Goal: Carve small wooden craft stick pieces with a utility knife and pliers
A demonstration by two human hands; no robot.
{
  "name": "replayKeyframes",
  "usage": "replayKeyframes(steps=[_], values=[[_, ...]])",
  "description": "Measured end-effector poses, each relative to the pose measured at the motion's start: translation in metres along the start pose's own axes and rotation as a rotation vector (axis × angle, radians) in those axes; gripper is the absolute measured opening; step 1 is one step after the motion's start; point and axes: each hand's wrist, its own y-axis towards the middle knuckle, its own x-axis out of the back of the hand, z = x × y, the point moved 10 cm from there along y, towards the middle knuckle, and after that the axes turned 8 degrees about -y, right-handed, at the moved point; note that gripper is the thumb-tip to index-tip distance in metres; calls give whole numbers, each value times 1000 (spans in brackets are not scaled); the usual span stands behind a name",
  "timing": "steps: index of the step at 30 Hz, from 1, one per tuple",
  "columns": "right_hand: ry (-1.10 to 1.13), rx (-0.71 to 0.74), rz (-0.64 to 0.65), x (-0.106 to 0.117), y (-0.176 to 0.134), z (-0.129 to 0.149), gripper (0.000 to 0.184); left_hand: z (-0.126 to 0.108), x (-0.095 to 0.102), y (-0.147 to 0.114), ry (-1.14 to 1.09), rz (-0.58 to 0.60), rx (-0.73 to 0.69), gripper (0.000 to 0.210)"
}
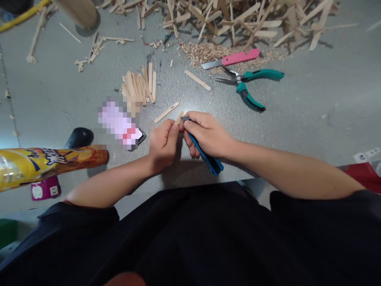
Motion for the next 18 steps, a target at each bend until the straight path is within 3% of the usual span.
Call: replayKeyframes(steps=[4, 18], values=[[-15, 6, -21, -2, 0, 0, 23, 2, 4, -1, 102, -22, -10, 50], [78, -62, -28, -9, 0, -9, 34, 4, -2, 4, 362, 78, 18, 35]])
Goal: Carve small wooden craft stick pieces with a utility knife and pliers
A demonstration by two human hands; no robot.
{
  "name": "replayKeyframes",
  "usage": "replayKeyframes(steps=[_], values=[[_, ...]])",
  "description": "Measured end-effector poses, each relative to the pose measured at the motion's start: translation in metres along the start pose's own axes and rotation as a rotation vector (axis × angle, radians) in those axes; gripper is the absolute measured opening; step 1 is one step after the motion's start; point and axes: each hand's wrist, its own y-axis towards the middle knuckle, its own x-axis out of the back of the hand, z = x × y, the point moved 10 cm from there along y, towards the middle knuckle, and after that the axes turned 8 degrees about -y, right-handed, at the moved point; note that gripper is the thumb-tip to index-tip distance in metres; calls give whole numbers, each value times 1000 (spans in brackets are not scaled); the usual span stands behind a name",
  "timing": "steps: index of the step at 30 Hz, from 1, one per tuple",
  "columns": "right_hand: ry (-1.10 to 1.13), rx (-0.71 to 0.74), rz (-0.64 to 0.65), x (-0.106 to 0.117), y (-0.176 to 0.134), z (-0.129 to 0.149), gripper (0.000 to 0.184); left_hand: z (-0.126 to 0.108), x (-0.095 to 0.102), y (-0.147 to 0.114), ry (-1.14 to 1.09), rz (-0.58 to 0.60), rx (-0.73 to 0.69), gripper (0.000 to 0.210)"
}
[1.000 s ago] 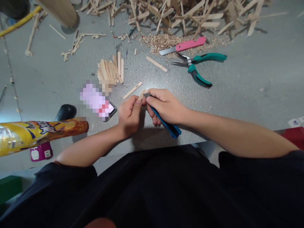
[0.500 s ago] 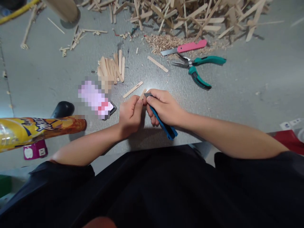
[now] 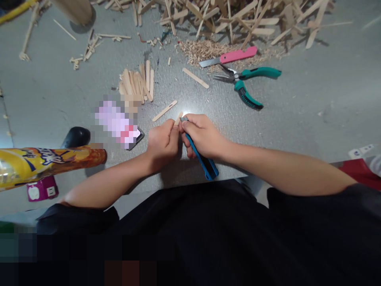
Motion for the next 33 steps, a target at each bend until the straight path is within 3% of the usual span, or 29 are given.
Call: replayKeyframes(steps=[8, 15, 20, 28, 33], values=[[-29, -75, 21, 1, -2, 3, 33, -1, -4, 2, 215, 77, 60, 40], [-29, -74, 94, 3, 1, 1, 34, -5, -4, 4, 207, 72, -6, 39], [-37, -61, 143, 5, 1, 3, 32, -7, -1, 5, 90, 43, -31, 36], [-33, 60, 249, 5, -1, 20, 33, 1, -3, 4, -435, 35, 27, 48], [-25, 141, 303, 4, 1, 20, 35, 4, -4, 3, -510, 12, 12, 56]])
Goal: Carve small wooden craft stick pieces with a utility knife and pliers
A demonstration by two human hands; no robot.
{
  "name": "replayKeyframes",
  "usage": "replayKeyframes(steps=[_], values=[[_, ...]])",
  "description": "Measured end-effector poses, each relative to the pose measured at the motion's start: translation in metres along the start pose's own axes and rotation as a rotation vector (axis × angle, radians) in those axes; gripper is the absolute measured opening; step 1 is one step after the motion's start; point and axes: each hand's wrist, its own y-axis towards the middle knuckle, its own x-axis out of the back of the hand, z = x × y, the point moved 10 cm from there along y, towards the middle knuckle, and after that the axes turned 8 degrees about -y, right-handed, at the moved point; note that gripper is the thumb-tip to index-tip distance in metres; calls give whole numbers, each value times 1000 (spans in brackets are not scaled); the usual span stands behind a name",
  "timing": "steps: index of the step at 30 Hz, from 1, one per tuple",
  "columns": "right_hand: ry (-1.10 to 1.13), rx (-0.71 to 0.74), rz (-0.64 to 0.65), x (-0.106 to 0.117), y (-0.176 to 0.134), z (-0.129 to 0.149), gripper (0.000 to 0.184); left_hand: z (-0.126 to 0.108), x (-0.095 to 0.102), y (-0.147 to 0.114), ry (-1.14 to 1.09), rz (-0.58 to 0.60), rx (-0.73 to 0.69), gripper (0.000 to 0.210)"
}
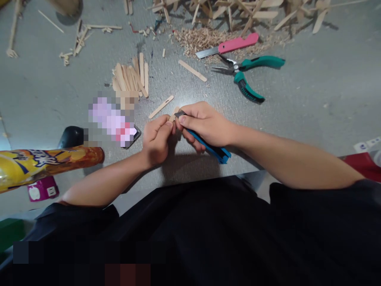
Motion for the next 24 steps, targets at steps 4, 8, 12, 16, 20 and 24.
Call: replayKeyframes(steps=[4, 8, 12, 16, 20, 24], values=[[-55, 38, 5, 1, 0, 1, 36, 1, 0, 0, -44, 15, -33, 61], [-127, 59, -2, 3, -1, 6, 37, 0, -1, 1, -58, 25, -71, 62], [-142, 52, -8, 5, -2, 6, 39, 1, 2, 0, -39, -12, -88, 60], [-80, 22, -33, 5, -1, 1, 34, 1, 6, -2, 14, -67, -92, 60], [-80, -42, -79, 3, -2, -2, 30, -2, 6, -4, 103, -64, -68, 64], [-124, -73, -141, 5, -4, 0, 32, -2, 5, -6, 229, -57, -19, 68]])
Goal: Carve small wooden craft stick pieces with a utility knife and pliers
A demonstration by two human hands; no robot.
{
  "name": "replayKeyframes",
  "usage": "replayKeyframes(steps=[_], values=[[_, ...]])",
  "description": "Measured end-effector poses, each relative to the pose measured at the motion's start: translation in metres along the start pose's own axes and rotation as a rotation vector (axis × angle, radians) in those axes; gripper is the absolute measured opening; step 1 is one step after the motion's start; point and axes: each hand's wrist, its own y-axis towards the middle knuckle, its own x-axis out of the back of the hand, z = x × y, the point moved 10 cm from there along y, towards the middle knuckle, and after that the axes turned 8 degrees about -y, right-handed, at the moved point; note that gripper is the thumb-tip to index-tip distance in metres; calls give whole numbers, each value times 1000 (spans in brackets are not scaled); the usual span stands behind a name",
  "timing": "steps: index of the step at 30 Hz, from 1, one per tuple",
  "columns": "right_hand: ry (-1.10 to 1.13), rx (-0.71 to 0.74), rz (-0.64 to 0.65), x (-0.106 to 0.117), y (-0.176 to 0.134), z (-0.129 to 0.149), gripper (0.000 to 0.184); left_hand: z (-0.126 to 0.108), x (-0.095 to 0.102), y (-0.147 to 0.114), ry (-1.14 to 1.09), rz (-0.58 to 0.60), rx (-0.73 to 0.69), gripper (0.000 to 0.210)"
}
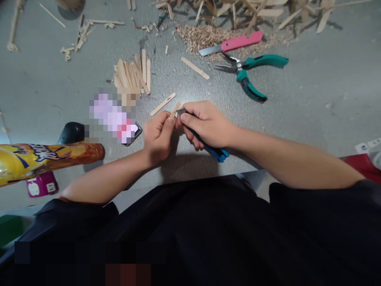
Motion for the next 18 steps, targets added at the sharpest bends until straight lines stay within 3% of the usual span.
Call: replayKeyframes(steps=[10, 18], values=[[-52, -30, -32, -2, -4, 1, 42, -8, 1, 0, 61, -19, -71, 60], [13, -57, -94, -6, -6, -6, 36, -5, 0, -1, 56, 3, -55, 56]])
